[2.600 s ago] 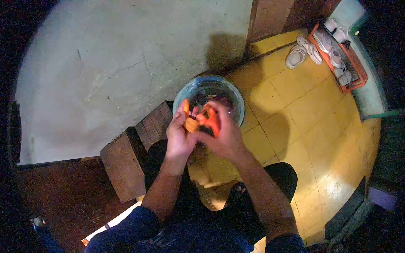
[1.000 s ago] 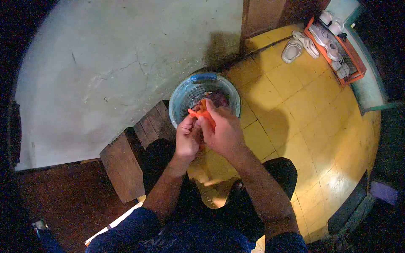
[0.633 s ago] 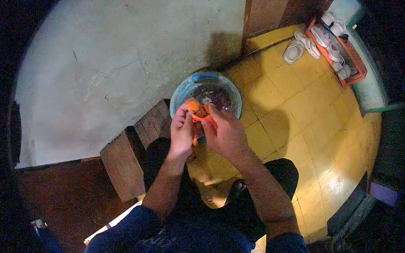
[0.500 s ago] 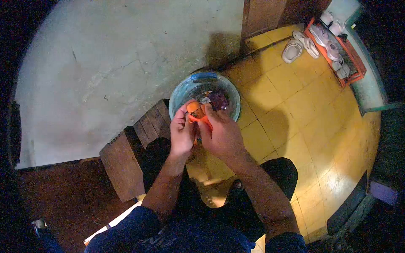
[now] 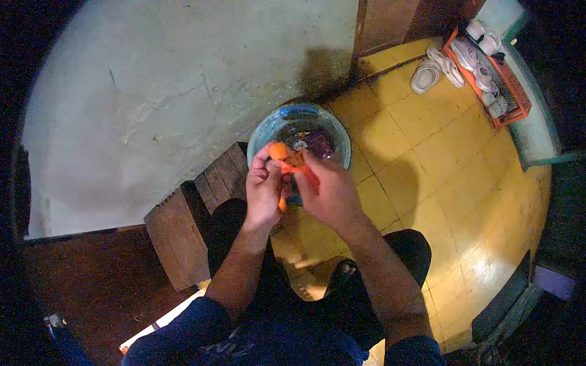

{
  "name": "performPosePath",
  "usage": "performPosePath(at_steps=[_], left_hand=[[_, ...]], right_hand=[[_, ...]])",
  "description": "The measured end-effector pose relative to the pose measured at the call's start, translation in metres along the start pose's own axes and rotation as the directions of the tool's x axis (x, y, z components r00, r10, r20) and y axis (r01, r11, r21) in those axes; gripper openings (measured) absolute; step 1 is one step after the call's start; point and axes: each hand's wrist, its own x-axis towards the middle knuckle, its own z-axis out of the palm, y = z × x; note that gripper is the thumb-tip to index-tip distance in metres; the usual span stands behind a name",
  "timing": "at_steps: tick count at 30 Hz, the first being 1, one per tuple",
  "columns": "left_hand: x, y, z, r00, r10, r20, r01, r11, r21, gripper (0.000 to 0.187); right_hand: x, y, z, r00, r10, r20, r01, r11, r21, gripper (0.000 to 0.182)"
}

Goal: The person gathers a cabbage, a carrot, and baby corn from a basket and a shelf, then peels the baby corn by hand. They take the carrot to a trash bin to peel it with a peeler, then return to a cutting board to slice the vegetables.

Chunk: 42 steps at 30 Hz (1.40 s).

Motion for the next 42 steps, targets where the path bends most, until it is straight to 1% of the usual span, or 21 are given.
performPosePath(at_steps=[4,6,8,10,11,12,14,15,16,18,22,23,24,25,26,28,32,34,38,40,42], left_hand=[[-0.006,-0.003,0.006,0.999,-0.022,0.024,0.021,1.000,0.010,0.035],[-0.009,-0.011,0.011,1.000,-0.009,0.025,0.010,1.000,-0.028,0.036],[-0.012,-0.017,0.005,0.996,0.027,0.081,-0.032,0.998,0.060,0.036],[-0.014,-0.006,0.009,0.993,-0.093,0.079,0.093,0.996,0.003,0.037],[-0.012,-0.004,0.005,0.992,-0.094,0.086,0.097,0.995,-0.036,0.036],[-0.010,-0.002,0.001,0.992,-0.091,0.083,0.094,0.995,-0.035,0.036],[-0.004,-0.001,-0.007,0.988,-0.148,0.035,0.151,0.982,-0.110,0.036],[-0.002,-0.003,-0.009,0.992,-0.123,0.011,0.124,0.981,-0.148,0.035],[-0.001,-0.005,-0.009,0.992,-0.122,0.007,0.122,0.981,-0.149,0.035],[0.001,-0.007,-0.006,0.996,-0.084,-0.010,0.081,0.985,-0.149,0.035],[-0.009,-0.010,0.006,0.997,-0.081,0.019,0.082,0.996,-0.037,0.035],[-0.013,-0.015,0.007,0.997,-0.064,0.038,0.061,0.995,0.075,0.035],[-0.015,-0.020,0.009,0.997,-0.049,0.058,0.038,0.982,0.186,0.035],[-0.015,-0.024,0.010,0.998,-0.031,0.063,0.021,0.988,0.152,0.030],[-0.014,-0.024,0.009,0.997,-0.033,0.064,0.023,0.988,0.153,0.030],[-0.007,-0.008,0.012,0.988,-0.130,-0.087,0.138,0.987,0.082,0.023],[0.001,0.000,-0.009,0.991,-0.128,0.036,0.128,0.992,0.004,0.017],[0.002,-0.002,-0.007,0.996,-0.065,0.055,0.066,0.998,-0.010,0.018],[0.002,0.002,-0.009,0.992,-0.100,0.076,0.098,0.995,0.032,0.023],[0.002,-0.002,-0.008,0.995,-0.089,0.045,0.086,0.993,0.080,0.023],[0.005,-0.011,-0.009,0.998,0.057,0.003,-0.057,0.998,-0.012,0.025]], right_hand=[[-0.007,-0.004,0.013,0.998,0.034,-0.047,-0.038,0.996,-0.083,0.039],[-0.001,-0.003,0.010,0.994,0.087,-0.062,-0.090,0.995,-0.052,0.039],[0.005,0.002,0.007,0.987,0.141,-0.076,-0.143,0.989,-0.020,0.039],[0.011,0.003,0.000,0.884,0.449,0.131,-0.456,0.761,0.461,0.037],[0.010,0.000,-0.010,0.724,0.624,0.294,-0.667,0.524,0.530,0.035],[0.008,0.002,-0.011,0.725,0.621,0.297,-0.666,0.525,0.530,0.035],[0.006,0.009,-0.008,0.897,0.436,0.077,-0.434,0.831,0.347,0.034],[0.007,0.009,-0.006,0.954,0.286,0.088,-0.299,0.910,0.286,0.036],[0.005,0.006,-0.005,0.954,0.285,0.091,-0.299,0.911,0.285,0.036],[0.000,-0.007,-0.002,0.992,0.100,0.081,-0.106,0.992,0.068,0.038],[-0.002,-0.001,0.009,0.991,0.115,-0.073,-0.118,0.992,-0.038,0.035],[0.001,0.002,0.009,0.990,0.118,-0.075,-0.122,0.992,-0.038,0.035],[0.006,0.006,0.009,0.981,0.172,-0.090,-0.163,0.982,0.096,0.033],[0.008,0.009,0.008,0.969,0.226,-0.097,-0.199,0.953,0.229,0.031],[0.007,0.008,0.006,0.968,0.229,-0.099,-0.202,0.952,0.229,0.031],[0.008,0.006,0.000,0.833,0.538,0.131,-0.542,0.745,0.389,0.029],[0.001,0.002,0.006,0.927,0.334,0.169,-0.371,0.878,0.303,0.032],[-0.001,0.006,0.012,0.994,0.105,0.022,-0.108,0.978,0.178,0.036],[-0.001,0.008,0.010,0.985,0.153,0.075,-0.165,0.966,0.197,0.039],[0.000,0.007,0.010,0.998,0.059,0.014,-0.060,0.991,0.119,0.038],[-0.001,0.005,0.009,0.999,0.035,-0.012,-0.034,0.994,0.100,0.038]])
